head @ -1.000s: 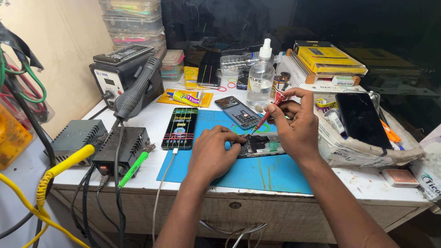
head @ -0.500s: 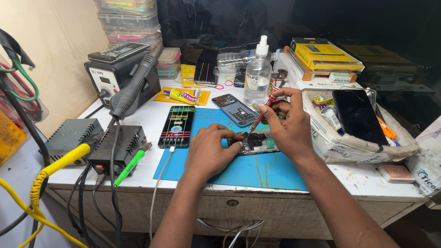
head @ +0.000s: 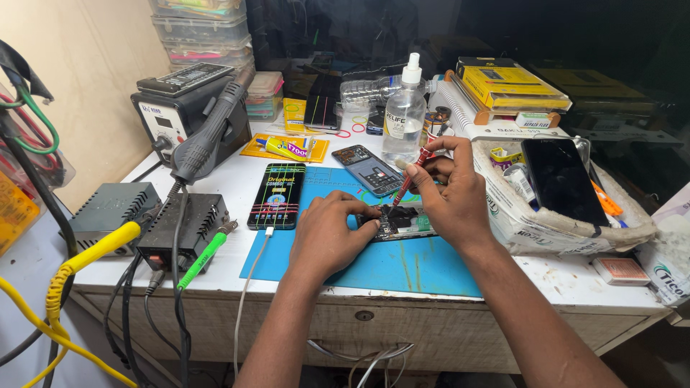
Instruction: The person is repairing a mobile phone using a screwdriver to remove and install internal components. They handle the phone chassis, battery, and circuit boards on a blue work mat.
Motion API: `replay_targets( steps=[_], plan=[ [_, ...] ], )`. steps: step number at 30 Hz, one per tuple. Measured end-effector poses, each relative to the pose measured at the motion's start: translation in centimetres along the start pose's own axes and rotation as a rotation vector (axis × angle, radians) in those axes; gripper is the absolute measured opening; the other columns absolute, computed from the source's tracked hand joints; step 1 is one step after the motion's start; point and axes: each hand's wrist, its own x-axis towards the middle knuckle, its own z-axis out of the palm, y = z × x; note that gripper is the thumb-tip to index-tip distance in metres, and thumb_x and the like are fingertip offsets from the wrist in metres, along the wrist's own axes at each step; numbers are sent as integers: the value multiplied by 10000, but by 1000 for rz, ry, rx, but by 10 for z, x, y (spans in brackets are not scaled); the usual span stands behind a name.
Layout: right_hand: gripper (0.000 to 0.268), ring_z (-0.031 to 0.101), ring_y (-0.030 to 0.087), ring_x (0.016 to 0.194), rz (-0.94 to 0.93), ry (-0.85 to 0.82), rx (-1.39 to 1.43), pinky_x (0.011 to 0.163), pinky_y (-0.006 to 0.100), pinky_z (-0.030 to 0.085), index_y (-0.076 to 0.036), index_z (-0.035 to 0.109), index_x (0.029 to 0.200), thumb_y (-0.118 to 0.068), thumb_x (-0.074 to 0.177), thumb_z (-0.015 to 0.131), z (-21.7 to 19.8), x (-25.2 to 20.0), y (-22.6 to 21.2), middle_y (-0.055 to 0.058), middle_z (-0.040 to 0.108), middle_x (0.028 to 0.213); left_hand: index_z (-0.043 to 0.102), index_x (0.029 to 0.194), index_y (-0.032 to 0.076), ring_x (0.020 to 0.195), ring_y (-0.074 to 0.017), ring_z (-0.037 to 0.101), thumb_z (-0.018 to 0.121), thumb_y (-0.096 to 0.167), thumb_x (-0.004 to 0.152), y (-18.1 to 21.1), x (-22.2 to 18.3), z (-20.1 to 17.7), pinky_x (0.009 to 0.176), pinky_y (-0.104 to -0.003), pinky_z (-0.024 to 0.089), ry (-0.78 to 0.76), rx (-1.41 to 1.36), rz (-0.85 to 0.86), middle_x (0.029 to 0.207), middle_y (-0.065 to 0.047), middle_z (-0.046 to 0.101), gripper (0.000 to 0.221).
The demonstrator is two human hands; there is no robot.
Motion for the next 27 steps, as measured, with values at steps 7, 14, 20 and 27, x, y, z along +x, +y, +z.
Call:
replay_targets(
  steps=[7, 14, 20, 27],
  plan=[
    [341, 792, 180, 818, -14, 10, 7, 674, 280, 652, -35, 437, 1227, -112, 996, 676, 0, 0, 1, 127, 775, 890, 835, 1012, 264, 1095, -271, 593, 754, 362, 794, -1, -1, 1, 977, -409, 448, 5, -6, 3, 1171, -21, 708, 252],
    [349, 788, 174, 817, -9, -14, 11, 655, 271, 628, -29, 448, 1222, -114, 984, 689, 1, -1, 1, 135, 772, 863, 835, 1013, 264, 1091, -274, 592, 751, 365, 795, -1, 0, 0, 974, -412, 446, 5, -4, 7, 1170, -20, 709, 255],
    [335, 789, 174, 834, -31, -15, 3, 644, 269, 626, -42, 459, 1217, -139, 992, 688, 1, -1, 1, 136, 775, 895, 834, 1015, 266, 1096, -270, 593, 752, 366, 797, -1, -1, 1, 980, -409, 447, 3, -2, 2, 1166, -19, 710, 254],
    [401, 751, 193, 1016, -119, -143, 33, 837, 340, 615, -82, 470, 1346, -157, 999, 655, 5, -3, -3, 96, 752, 1037, 831, 1024, 261, 1096, -270, 594, 760, 366, 794, -2, -1, 2, 984, -408, 444, 13, -4, 14, 1166, -25, 709, 263]
  ],
)
